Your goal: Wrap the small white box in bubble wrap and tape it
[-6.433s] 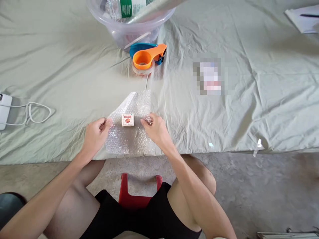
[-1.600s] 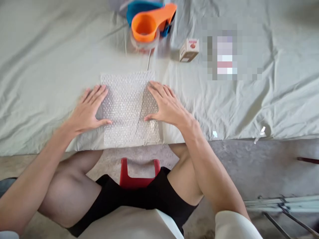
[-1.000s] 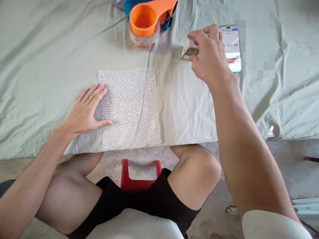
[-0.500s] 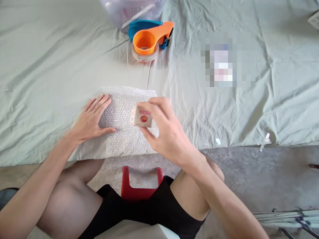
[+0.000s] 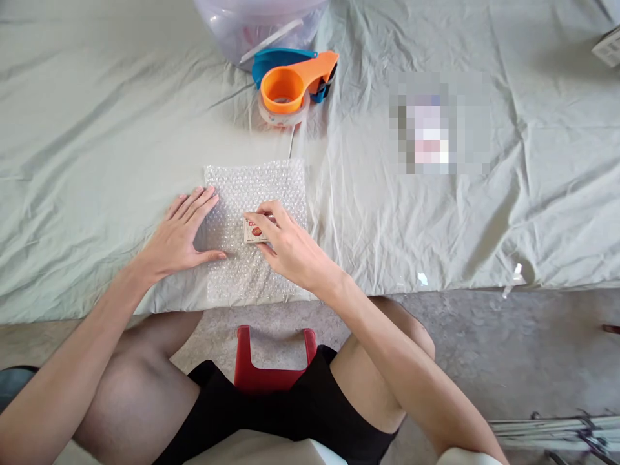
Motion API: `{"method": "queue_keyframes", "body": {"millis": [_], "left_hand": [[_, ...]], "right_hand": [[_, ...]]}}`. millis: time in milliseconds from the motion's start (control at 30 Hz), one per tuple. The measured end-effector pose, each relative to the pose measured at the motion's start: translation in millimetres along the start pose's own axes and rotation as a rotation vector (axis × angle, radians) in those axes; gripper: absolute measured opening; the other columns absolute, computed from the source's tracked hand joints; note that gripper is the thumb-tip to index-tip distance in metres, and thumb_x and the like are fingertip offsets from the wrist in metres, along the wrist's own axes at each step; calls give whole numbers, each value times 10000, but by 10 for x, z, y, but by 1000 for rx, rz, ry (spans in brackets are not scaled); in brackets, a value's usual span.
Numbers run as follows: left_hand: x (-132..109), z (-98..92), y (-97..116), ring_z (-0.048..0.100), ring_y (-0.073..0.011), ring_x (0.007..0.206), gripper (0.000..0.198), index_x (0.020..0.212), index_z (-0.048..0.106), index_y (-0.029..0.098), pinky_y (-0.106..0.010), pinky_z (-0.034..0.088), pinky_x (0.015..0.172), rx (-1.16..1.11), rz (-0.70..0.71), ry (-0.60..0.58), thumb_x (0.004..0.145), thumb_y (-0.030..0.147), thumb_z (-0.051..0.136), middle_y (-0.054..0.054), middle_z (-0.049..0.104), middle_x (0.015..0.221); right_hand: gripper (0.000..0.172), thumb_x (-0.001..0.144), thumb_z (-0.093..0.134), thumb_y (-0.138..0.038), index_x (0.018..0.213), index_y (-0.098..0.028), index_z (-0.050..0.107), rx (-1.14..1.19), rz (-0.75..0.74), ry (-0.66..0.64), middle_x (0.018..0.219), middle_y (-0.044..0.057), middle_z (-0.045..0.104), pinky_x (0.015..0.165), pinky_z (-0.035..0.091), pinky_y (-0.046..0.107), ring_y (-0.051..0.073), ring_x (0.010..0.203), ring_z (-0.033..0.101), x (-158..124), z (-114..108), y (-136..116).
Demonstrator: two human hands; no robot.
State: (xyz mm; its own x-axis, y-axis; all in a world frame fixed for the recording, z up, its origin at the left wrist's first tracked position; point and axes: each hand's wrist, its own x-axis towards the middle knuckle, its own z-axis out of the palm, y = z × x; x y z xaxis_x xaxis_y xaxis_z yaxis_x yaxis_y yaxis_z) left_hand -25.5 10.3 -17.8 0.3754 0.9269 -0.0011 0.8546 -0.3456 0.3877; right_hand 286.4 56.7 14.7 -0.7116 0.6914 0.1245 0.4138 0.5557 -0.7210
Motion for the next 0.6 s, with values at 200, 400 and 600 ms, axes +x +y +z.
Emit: {"method": "queue_keyframes", "body": {"millis": [200, 400, 600], "left_hand": [[-10, -10, 5, 205, -434, 1828, 1273, 1874, 200, 179, -641, 157, 1489, -3, -3, -13, 970, 1015, 523, -218, 253, 1940], [-70, -96, 199, 377, -455, 1751, 1037, 1834, 294, 185, -642, 351, 1416, -3, -94, 20, 1072, 787, 658, -237, 348, 1898], [-126, -99, 674, 732, -298, 1042, 451, 1509, 586, 236, -480, 622, 954, -123, -503, 341, 1095, 391, 675, -112, 753, 1251]], "right_hand": [[629, 1081, 587, -115, 1670, -335, 569, 12, 10, -15, 1544, 132, 595, 1166, 689, 598, 315, 1311, 735, -30, 19, -15], [393, 1125, 662, -382, 1507, -292, 649, 7, 226, 261, 1500, 148, 650, 1141, 658, 578, 334, 1363, 703, -165, -149, 83], [340, 1055, 706, -439, 1326, -243, 645, -139, 590, 378, 1097, 106, 713, 889, 627, 517, 297, 966, 721, -346, -123, 241]]}}
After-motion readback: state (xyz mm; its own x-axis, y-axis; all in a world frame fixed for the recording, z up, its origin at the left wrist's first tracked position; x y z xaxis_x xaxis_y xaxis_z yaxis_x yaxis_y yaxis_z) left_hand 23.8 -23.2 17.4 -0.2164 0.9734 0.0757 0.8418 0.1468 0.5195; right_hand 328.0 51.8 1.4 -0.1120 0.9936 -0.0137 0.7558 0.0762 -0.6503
